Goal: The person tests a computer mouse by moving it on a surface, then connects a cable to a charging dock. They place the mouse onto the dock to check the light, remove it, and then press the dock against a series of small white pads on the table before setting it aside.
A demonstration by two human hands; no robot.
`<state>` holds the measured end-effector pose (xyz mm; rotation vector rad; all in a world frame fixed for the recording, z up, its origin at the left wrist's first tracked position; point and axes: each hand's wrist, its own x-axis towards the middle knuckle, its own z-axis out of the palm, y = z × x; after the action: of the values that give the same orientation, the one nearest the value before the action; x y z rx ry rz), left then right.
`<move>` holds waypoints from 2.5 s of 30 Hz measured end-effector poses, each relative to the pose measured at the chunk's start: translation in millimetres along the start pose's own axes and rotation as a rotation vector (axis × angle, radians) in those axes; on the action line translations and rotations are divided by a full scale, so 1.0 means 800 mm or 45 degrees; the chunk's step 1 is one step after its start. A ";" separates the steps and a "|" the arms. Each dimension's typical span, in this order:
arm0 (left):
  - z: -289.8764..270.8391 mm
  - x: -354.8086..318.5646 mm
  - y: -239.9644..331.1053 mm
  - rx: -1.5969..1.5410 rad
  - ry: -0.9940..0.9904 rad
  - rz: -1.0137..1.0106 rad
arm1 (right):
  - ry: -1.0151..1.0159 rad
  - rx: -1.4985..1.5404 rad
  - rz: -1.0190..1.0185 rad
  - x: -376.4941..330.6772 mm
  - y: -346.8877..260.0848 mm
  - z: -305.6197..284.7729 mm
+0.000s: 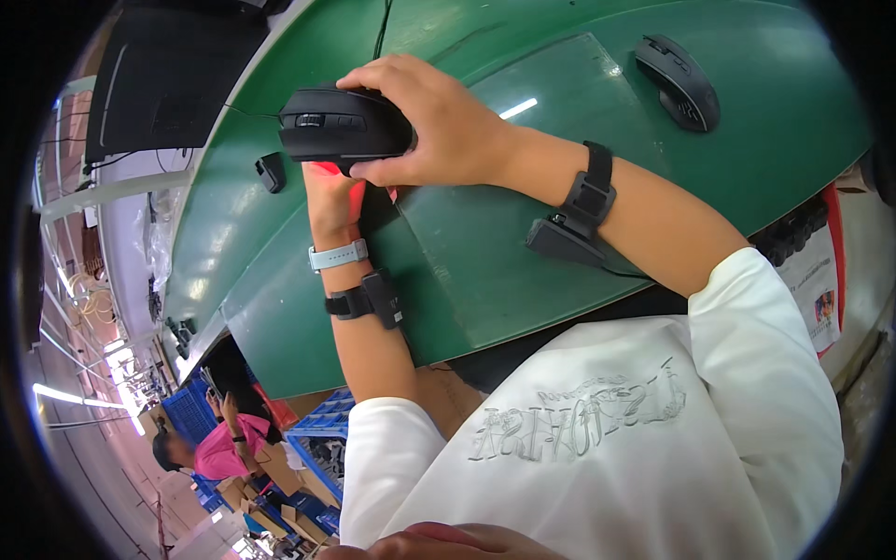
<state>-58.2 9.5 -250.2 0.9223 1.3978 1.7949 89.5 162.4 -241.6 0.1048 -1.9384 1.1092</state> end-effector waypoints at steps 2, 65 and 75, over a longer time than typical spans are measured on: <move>0.003 -0.003 0.000 -0.016 -0.005 0.005 | 0.035 -0.021 -0.031 0.000 -0.001 0.001; 0.007 -0.005 -0.004 -0.020 0.047 0.033 | 0.043 -0.052 -0.099 -0.002 -0.005 -0.002; 0.003 -0.005 -0.002 0.006 0.051 0.032 | 0.025 -0.026 0.004 -0.002 -0.013 -0.004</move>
<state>-54.2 8.0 -252.3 0.9152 1.4217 1.8385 97.4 158.1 -235.3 0.0794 -1.9324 1.0881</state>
